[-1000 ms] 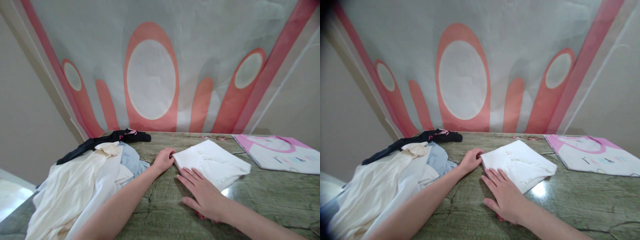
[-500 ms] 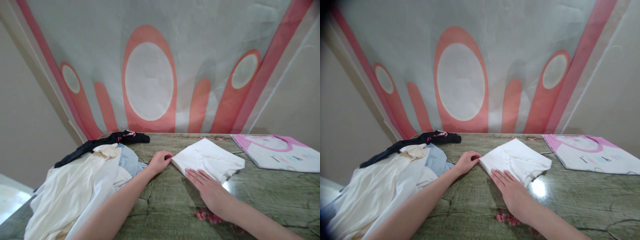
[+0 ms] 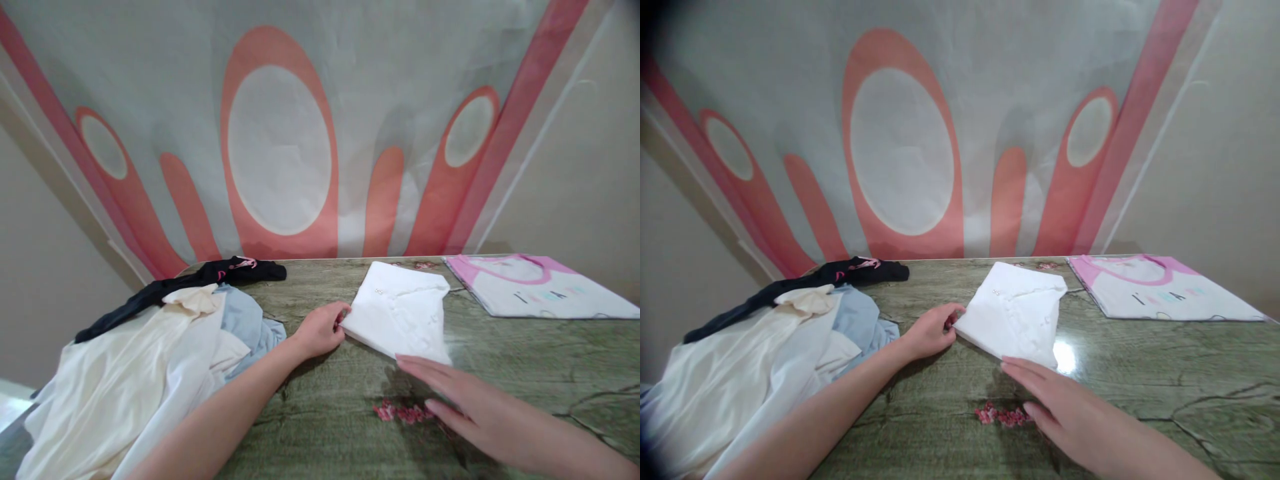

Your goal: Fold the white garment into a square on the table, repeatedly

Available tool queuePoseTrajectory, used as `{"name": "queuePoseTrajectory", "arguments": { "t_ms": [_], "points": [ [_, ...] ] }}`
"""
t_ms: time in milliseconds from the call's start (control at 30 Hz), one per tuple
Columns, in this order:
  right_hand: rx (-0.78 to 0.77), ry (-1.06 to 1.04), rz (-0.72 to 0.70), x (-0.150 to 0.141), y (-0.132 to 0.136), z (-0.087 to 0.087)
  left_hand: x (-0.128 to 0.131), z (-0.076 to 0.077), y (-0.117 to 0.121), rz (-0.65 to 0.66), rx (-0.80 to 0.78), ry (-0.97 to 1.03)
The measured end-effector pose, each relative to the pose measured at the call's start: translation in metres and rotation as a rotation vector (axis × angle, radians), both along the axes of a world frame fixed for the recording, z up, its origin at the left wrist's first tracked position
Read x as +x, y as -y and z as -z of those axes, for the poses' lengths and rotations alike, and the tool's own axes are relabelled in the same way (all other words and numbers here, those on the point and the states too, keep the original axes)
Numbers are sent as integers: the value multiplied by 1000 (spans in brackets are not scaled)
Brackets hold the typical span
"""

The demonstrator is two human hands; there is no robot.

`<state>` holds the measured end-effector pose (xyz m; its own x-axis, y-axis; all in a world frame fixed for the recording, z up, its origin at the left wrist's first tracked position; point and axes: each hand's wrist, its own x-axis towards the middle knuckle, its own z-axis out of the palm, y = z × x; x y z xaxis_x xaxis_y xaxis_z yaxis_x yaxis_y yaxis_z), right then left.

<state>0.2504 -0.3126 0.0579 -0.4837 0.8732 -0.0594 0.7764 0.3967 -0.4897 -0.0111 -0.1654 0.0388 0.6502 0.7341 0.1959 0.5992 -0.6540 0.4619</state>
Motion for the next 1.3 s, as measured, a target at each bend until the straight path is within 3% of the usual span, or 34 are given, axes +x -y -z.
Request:
{"name": "queuePoseTrajectory", "arguments": {
  "t_ms": [100,200,300,467,700,833,1000,1133,1300],
  "points": [
    [98,-69,200,23,-39,3,0,-4,1,-4,14,-50],
    [250,-32,462,48,-94,26,0,-8,3,-23,22,-106],
    [290,89,621,62,-140,53,0,-11,3,-31,35,-131],
    [340,142,590,59,-184,72,0,-12,1,-60,49,-151],
    [348,72,411,61,-218,57,9,-6,13,-41,55,-146],
    [338,19,472,70,-205,50,12,-3,16,-42,57,-166],
    [246,-34,594,81,-139,44,15,-7,18,-61,43,-152],
    [28,-192,567,81,-84,40,16,-11,20,-90,30,-142],
    [-6,-329,556,59,-58,31,14,-8,17,-95,45,-154]
  ]
}}
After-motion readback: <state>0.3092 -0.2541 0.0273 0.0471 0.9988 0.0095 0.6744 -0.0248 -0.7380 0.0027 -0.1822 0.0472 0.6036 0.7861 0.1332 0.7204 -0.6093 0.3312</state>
